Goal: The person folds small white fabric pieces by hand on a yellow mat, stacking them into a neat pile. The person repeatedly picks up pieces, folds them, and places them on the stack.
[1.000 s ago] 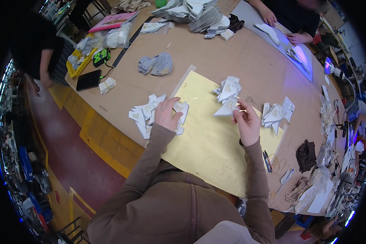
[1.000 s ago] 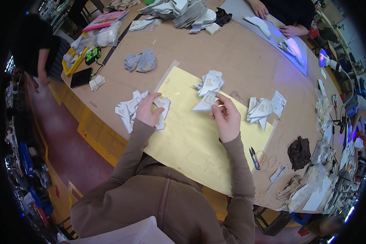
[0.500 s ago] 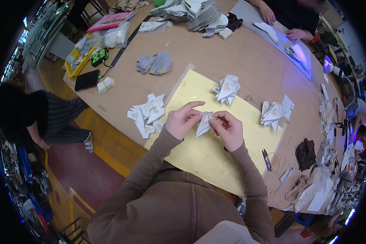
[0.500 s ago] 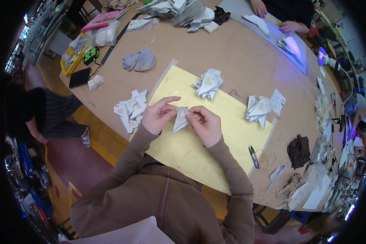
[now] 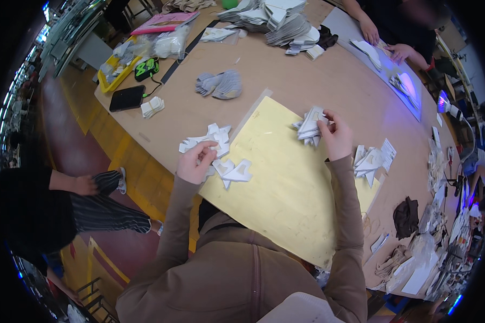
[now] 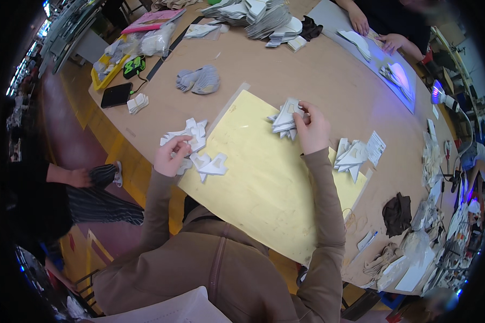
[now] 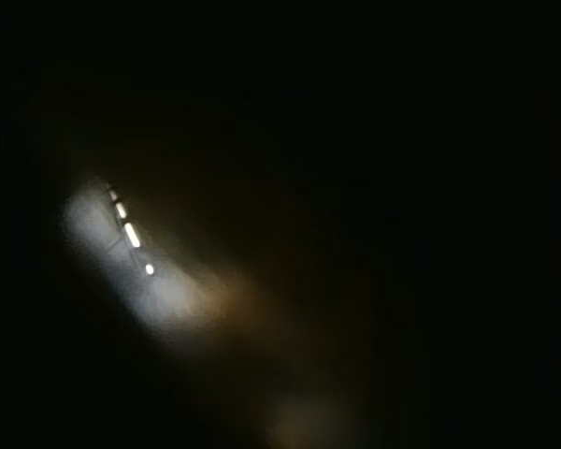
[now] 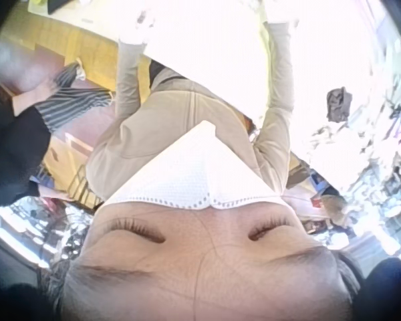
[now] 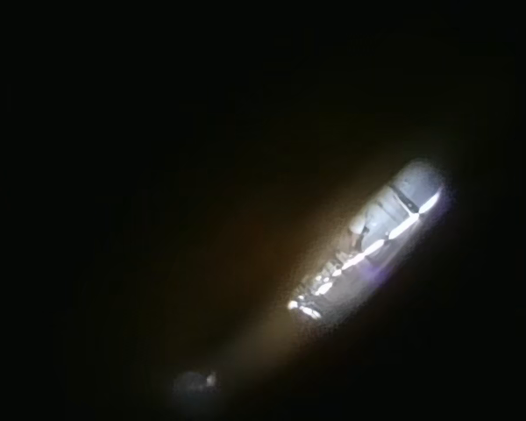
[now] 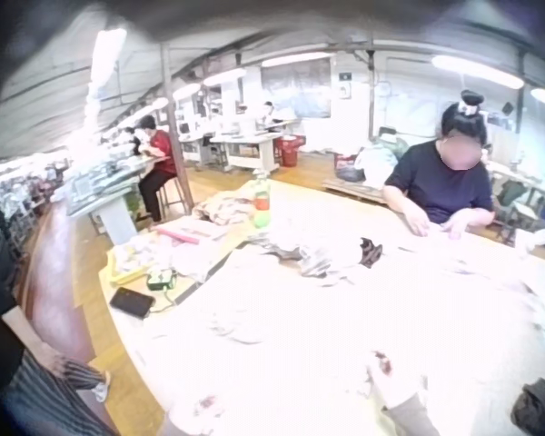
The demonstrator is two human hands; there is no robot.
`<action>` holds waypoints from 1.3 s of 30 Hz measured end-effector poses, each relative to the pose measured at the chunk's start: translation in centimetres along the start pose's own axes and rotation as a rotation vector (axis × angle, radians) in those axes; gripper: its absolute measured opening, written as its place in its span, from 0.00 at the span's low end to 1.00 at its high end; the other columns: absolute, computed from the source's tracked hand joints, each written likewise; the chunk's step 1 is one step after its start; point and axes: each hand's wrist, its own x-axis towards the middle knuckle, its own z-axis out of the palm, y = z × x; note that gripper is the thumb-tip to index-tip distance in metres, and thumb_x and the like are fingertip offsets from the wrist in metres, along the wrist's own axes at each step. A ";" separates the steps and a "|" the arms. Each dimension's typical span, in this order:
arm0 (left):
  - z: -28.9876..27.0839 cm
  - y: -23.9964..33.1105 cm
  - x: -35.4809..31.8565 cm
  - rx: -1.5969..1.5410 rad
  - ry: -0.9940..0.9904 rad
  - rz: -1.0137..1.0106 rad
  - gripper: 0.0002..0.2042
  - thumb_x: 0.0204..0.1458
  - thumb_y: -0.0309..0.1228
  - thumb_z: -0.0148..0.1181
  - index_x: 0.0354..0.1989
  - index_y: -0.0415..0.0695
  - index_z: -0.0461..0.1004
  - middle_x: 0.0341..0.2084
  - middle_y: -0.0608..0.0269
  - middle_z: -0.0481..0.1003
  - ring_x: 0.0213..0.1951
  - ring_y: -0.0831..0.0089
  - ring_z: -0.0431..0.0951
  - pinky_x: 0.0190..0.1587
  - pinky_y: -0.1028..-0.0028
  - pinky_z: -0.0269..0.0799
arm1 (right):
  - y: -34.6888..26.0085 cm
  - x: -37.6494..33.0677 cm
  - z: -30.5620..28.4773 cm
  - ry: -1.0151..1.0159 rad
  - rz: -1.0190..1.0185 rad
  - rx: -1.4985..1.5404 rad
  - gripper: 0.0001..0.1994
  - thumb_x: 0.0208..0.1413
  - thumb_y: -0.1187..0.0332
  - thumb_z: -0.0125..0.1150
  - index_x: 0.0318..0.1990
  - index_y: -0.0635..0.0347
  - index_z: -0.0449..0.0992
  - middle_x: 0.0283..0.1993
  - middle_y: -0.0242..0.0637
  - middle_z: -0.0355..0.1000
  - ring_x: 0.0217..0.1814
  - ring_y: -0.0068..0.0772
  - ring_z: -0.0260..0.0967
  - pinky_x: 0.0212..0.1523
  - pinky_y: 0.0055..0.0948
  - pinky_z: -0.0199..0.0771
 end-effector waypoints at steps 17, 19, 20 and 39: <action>4.2 0.6 -1.9 0.198 -0.123 0.269 0.06 0.47 0.27 0.64 0.30 0.42 0.72 0.24 0.62 0.72 0.30 0.63 0.73 0.35 0.66 0.67 | -7.7 -9.5 4.6 -0.632 -0.270 0.235 0.16 0.54 0.63 0.64 0.47 0.61 0.74 0.43 0.40 0.71 0.43 0.43 0.72 0.43 0.34 0.74; 3.7 0.9 -2.1 0.266 -0.093 0.263 0.06 0.47 0.26 0.64 0.31 0.41 0.74 0.26 0.61 0.74 0.30 0.64 0.73 0.35 0.68 0.68 | -8.3 -9.4 4.3 -0.603 -0.241 0.239 0.14 0.54 0.65 0.64 0.45 0.61 0.75 0.42 0.41 0.72 0.42 0.42 0.72 0.42 0.33 0.74; 3.8 0.9 -2.1 0.210 -0.113 0.252 0.06 0.48 0.26 0.64 0.31 0.41 0.74 0.26 0.61 0.73 0.31 0.63 0.73 0.36 0.68 0.68 | -8.1 -9.7 4.8 -0.566 -0.266 0.220 0.12 0.54 0.66 0.64 0.44 0.61 0.76 0.40 0.41 0.72 0.41 0.41 0.73 0.41 0.33 0.74; 7.6 -0.1 -3.8 0.281 0.040 0.285 0.05 0.50 0.29 0.62 0.32 0.43 0.75 0.28 0.61 0.73 0.35 0.61 0.72 0.41 0.64 0.66 | -6.8 -10.7 5.8 -0.562 -0.151 0.347 0.06 0.53 0.75 0.61 0.38 0.64 0.77 0.34 0.40 0.74 0.32 0.32 0.73 0.36 0.25 0.73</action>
